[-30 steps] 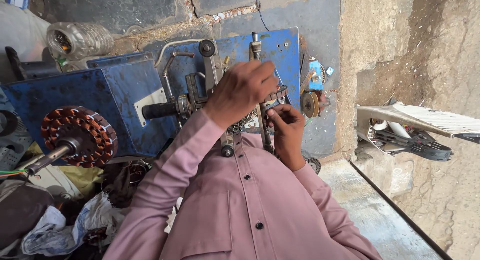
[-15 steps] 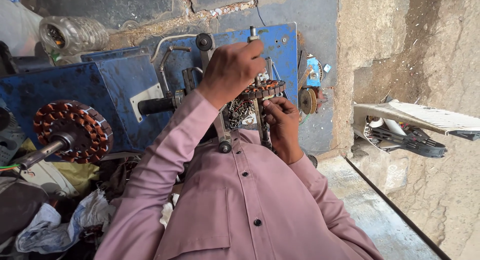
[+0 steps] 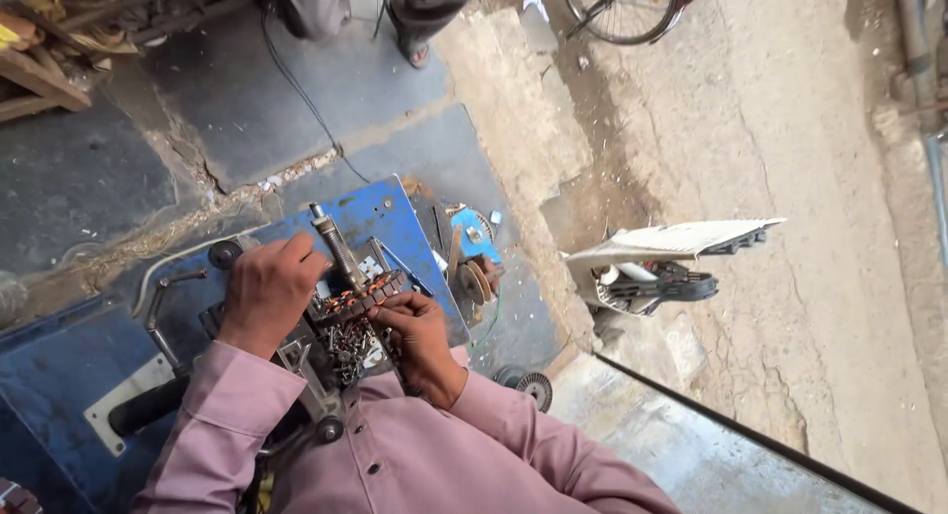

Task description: The person winds copper wire onto a fan motor stator using a manual winding machine, handling the wire by hand and guiding it into the slots of the motor core while rotating the component.

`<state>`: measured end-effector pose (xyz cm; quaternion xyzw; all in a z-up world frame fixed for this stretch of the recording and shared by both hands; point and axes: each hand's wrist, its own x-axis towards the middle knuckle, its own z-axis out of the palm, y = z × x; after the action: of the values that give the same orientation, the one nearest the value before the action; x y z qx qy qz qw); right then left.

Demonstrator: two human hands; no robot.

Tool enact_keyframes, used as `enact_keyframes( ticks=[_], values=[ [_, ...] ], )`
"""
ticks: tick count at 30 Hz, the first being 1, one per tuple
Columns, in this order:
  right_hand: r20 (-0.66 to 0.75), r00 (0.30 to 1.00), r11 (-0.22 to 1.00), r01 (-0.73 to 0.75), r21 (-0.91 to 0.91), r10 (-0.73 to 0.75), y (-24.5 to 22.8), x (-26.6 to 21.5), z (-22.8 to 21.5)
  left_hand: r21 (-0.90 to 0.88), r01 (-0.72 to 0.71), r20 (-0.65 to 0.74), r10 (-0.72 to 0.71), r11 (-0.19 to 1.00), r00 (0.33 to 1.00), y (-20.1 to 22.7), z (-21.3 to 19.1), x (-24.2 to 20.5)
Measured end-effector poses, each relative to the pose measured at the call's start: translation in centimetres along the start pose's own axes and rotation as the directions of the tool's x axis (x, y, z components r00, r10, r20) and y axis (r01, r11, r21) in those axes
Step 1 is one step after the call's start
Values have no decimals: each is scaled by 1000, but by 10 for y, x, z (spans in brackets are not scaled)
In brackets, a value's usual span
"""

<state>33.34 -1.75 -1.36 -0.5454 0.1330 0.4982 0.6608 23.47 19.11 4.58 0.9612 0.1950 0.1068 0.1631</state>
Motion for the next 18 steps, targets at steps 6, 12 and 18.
enact_keyframes(
  ticks=[6,12,18],
  values=[
    [36,982,965,188,-183,-184,16,14,-16,122,8,-41,-3,992,999,-4,18,-1],
    [381,620,380,751,-539,-686,-13,-3,-21,142,73,-134,-53,987,990,-9,53,5],
    [922,35,-207,971,-123,-385,-76,-34,9,172,89,-105,-72,981,992,-5,52,11]
  ],
)
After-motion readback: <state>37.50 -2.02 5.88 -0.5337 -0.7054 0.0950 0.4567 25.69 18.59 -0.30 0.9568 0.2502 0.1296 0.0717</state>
